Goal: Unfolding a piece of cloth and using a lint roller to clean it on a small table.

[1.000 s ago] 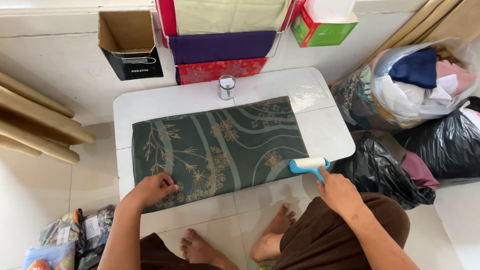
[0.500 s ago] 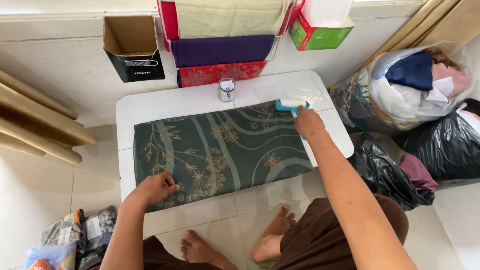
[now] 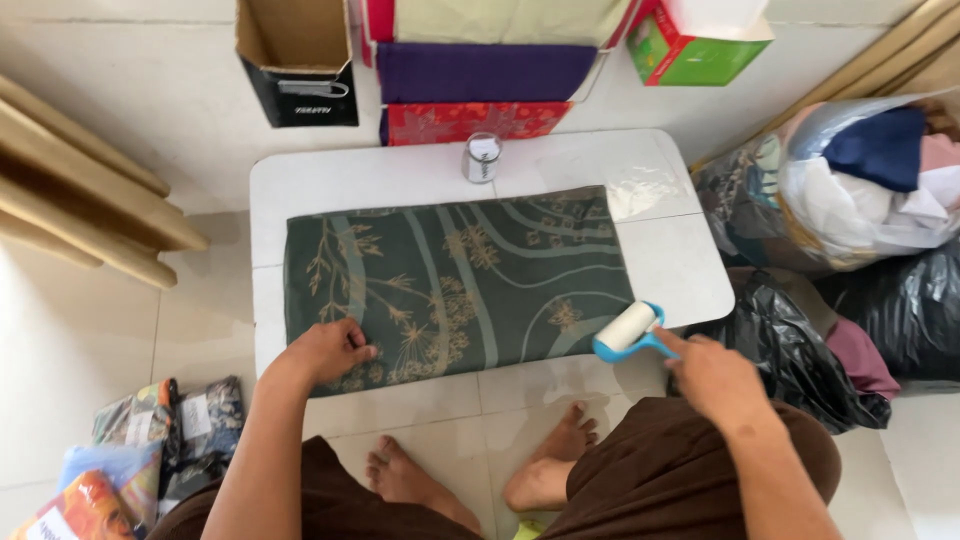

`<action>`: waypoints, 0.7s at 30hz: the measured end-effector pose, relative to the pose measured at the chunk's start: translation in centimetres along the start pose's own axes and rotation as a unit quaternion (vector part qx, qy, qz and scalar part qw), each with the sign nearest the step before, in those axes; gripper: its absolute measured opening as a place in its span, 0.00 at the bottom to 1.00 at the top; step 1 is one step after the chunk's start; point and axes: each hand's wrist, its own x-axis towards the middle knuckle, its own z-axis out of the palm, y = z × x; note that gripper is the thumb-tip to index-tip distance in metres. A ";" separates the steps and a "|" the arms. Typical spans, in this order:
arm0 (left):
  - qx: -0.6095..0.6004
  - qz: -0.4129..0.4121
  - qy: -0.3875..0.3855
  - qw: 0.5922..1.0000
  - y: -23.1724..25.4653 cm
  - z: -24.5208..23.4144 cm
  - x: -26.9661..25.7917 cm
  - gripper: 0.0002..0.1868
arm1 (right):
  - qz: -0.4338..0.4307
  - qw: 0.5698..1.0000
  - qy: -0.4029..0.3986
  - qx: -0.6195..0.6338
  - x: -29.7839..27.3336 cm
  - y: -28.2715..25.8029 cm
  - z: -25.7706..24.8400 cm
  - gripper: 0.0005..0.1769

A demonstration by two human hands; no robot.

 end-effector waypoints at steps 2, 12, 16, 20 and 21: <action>0.001 -0.001 0.003 1.000 0.6 -0.5 -0.5 0.21 | -0.007 0.998 0.032 -0.053 0.0 1.1 -0.8 0.26; 0.031 -0.026 0.132 0.990 -0.5 -1.5 -1.7 0.16 | -0.293 0.950 0.105 -0.023 6.8 -2.7 0.7 0.28; -0.002 0.011 0.270 0.963 -2.4 -2.2 -0.6 0.12 | -0.365 0.924 0.110 0.004 7.8 -10.2 2.2 0.25; -0.032 -0.001 0.339 0.940 -2.6 -3.7 -2.6 0.08 | -0.408 0.907 0.097 -0.012 9.2 -19.9 2.8 0.25; -0.054 -0.014 0.359 0.932 -2.4 -4.1 -3.0 0.07 | -0.420 0.904 0.073 0.024 9.2 -22.3 2.9 0.26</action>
